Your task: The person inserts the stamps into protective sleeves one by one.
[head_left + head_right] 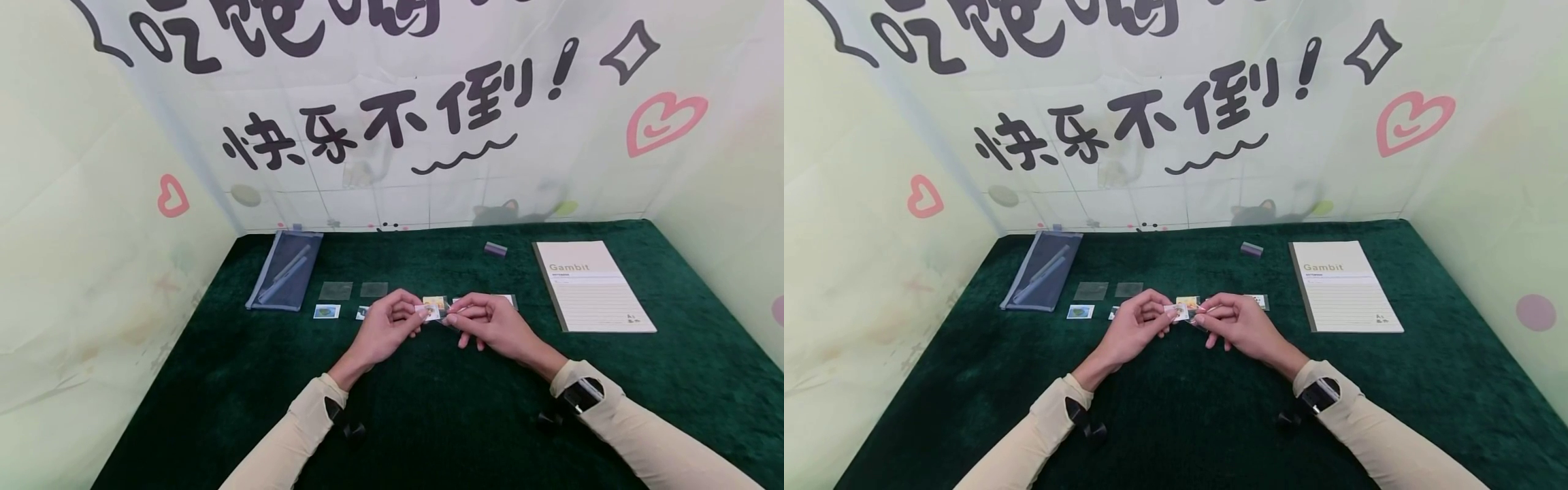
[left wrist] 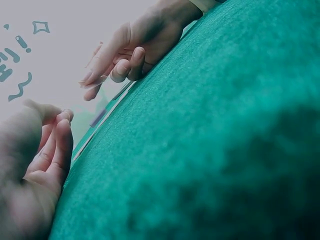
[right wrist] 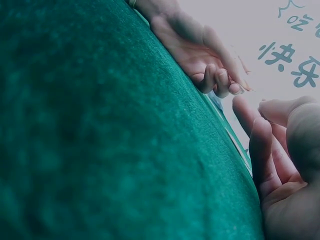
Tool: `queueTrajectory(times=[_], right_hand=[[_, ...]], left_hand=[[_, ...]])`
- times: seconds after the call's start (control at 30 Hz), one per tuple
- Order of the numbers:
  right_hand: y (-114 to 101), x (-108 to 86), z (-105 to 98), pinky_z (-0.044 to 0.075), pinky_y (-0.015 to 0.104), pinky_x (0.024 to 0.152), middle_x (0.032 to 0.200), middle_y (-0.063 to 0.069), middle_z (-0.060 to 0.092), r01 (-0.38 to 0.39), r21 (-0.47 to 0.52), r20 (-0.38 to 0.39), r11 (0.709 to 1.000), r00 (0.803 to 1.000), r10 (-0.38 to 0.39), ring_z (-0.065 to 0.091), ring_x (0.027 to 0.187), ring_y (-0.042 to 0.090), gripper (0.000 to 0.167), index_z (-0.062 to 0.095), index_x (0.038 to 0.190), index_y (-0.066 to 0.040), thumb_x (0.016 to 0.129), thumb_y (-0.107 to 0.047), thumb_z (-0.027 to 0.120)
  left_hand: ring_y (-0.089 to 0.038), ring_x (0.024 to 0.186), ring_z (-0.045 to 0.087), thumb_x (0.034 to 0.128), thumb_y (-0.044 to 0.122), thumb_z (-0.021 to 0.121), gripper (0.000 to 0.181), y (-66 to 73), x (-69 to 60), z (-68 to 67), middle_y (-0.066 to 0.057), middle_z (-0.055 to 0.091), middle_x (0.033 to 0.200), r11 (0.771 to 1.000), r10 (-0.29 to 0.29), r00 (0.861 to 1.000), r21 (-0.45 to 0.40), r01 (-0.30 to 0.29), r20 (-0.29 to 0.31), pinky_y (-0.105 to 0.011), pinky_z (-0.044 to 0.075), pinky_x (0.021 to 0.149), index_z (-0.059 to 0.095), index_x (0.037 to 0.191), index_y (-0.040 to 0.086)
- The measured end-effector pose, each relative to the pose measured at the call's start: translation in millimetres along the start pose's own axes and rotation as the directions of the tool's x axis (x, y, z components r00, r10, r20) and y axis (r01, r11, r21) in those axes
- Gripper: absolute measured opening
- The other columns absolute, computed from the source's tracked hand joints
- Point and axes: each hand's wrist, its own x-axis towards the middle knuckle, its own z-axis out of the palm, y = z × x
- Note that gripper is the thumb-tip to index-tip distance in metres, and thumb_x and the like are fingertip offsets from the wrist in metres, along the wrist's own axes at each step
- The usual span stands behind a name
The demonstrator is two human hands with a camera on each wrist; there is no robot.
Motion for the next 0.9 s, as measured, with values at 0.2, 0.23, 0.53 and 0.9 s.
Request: queueTrajectory(times=[0.2,0.23,0.53,0.9], right_hand=[[0.2,0.3,0.1,0.057,0.029,0.056,0.108,0.011,0.084,-0.009,-0.010,-0.001,1.000,1.000,0.009,0.078,0.076,0.026,0.034,0.068,0.130,-0.012,0.106,-0.036,0.072],[0.3,0.3,0.1,0.057,0.029,0.056,0.108,0.011,0.084,-0.011,-0.011,-0.002,1.000,1.000,0.011,0.078,0.076,0.026,0.034,0.068,0.130,-0.012,0.106,-0.036,0.072],[0.1,0.3,0.1,0.055,0.029,0.056,0.112,0.012,0.083,-0.001,0.000,0.015,1.000,1.000,0.001,0.076,0.074,0.025,0.032,0.068,0.130,-0.012,0.106,-0.034,0.071],[-0.8,0.2,1.1,0.054,0.029,0.055,0.111,0.011,0.083,0.014,-0.027,0.026,1.000,1.000,-0.013,0.075,0.073,0.024,0.030,0.070,0.129,-0.013,0.107,-0.033,0.071]], left_hand=[[-0.024,0.091,0.075,0.1058,0.032,0.072,0.022,-0.6,0.0,-0.4,-0.004,0.079,0.104,1.000,-0.018,1.000,0.003,0.018,0.016,-0.034,0.063,0.081,0.068,0.124,0.020],[-0.024,0.091,0.075,0.1058,0.032,0.072,0.022,-0.9,0.1,-0.5,-0.004,0.079,0.104,1.000,-0.021,1.000,0.003,0.021,0.020,-0.034,0.063,0.082,0.068,0.123,0.020],[-0.024,0.093,0.075,0.1061,0.032,0.072,0.021,1.0,-0.1,-0.6,-0.003,0.079,0.106,1.000,-0.022,0.999,0.006,0.021,0.050,-0.035,0.063,0.083,0.068,0.124,0.020],[-0.025,0.094,0.076,0.1050,0.031,0.073,0.023,3.1,-0.6,-0.2,-0.004,0.080,0.106,1.000,-0.022,0.996,-0.006,0.023,0.081,-0.031,0.062,0.081,0.068,0.124,0.018]])
